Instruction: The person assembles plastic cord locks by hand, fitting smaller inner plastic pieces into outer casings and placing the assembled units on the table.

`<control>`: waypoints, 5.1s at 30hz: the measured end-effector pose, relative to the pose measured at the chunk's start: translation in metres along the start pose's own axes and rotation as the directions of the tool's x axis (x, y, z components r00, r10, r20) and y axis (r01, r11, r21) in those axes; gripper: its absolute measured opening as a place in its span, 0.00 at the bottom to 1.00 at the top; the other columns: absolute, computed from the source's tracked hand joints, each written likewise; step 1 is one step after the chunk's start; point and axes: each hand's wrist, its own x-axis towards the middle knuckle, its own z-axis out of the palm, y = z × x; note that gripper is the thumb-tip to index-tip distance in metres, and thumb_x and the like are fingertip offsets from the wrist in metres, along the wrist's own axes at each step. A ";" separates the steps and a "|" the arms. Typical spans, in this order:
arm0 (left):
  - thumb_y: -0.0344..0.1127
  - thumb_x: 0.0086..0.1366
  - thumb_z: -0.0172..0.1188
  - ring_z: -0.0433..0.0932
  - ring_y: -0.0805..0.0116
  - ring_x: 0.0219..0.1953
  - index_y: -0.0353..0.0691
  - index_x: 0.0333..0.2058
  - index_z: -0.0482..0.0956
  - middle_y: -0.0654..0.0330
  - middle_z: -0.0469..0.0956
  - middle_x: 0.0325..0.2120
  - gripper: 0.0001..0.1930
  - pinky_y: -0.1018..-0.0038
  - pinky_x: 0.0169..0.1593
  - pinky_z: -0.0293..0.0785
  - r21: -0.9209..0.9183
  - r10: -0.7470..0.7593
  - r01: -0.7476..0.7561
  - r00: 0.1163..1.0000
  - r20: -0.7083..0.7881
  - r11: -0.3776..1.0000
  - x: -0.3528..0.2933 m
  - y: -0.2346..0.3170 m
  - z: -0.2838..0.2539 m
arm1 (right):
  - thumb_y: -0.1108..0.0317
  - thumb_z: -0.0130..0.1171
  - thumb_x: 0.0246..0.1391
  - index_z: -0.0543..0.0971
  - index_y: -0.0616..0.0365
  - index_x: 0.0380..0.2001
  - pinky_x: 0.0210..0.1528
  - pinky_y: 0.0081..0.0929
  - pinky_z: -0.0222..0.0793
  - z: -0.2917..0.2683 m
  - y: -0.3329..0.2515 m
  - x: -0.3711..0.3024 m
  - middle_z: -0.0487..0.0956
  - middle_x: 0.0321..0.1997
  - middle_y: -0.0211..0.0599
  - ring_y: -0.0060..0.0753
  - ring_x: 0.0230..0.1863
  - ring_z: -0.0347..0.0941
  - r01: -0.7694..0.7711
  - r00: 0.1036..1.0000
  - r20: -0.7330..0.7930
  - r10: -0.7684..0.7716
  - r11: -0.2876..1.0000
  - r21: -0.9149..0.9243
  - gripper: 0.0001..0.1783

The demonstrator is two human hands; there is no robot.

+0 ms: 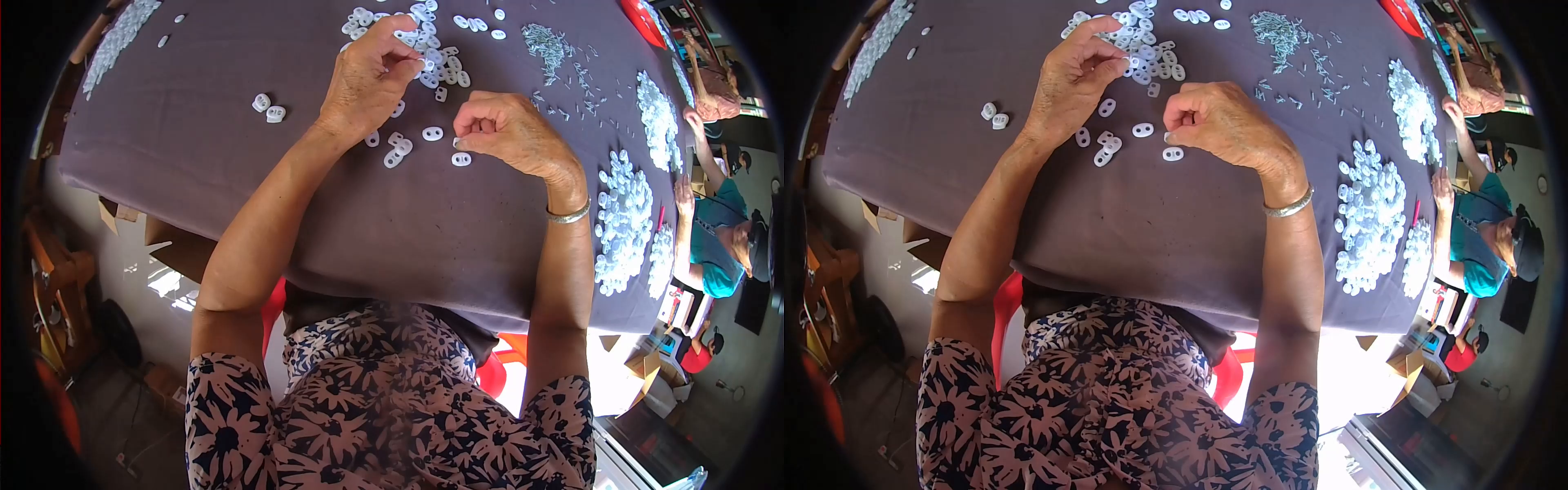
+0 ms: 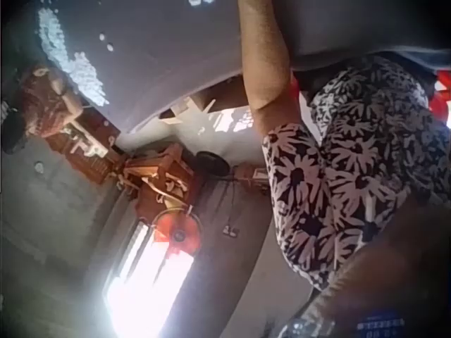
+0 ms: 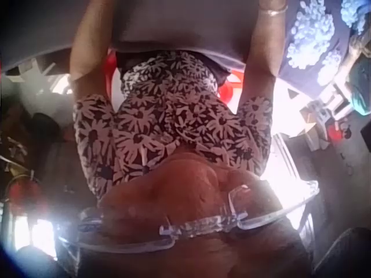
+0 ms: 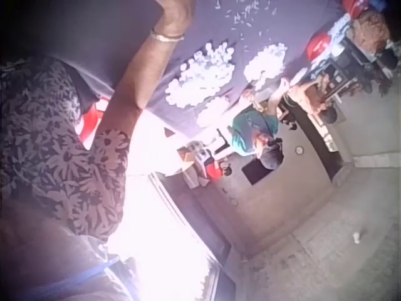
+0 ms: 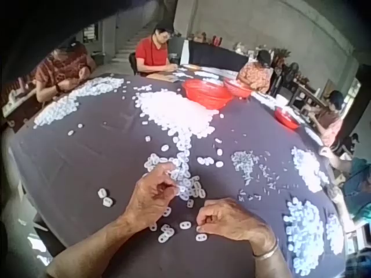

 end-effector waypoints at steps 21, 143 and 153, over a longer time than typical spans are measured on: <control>0.19 0.57 0.58 0.71 0.80 0.25 0.37 0.45 0.70 0.64 0.74 0.24 0.17 0.80 0.30 0.70 0.036 0.156 -0.156 0.987 -0.020 0.987 -0.001 0.000 0.001 | 0.76 0.64 0.42 0.78 0.60 0.27 0.26 0.17 0.64 0.016 -0.009 0.009 0.72 0.27 0.27 0.16 0.23 0.67 0.146 0.980 -0.155 -0.128 0.983 0.111 0.07; 0.32 0.62 0.59 0.71 0.78 0.25 0.37 0.52 0.65 0.62 0.75 0.26 0.21 0.81 0.28 0.69 -0.212 -0.104 0.211 0.898 0.428 0.954 -0.006 0.011 0.003 | 0.81 0.67 0.37 0.77 0.59 0.32 0.23 0.13 0.66 0.040 -0.001 0.014 0.75 0.25 0.24 0.11 0.21 0.68 0.280 0.758 -0.607 -0.239 0.960 -0.028 0.15; 0.31 0.62 0.59 0.67 0.81 0.25 0.42 0.54 0.65 0.66 0.74 0.25 0.22 0.82 0.28 0.65 -0.245 -0.142 0.242 0.920 0.365 0.939 -0.010 0.016 0.005 | 0.65 0.69 0.42 0.73 0.59 0.35 0.25 0.27 0.70 0.031 -0.005 0.010 0.73 0.27 0.34 0.32 0.22 0.71 0.237 0.796 -0.443 -0.412 0.886 -0.397 0.19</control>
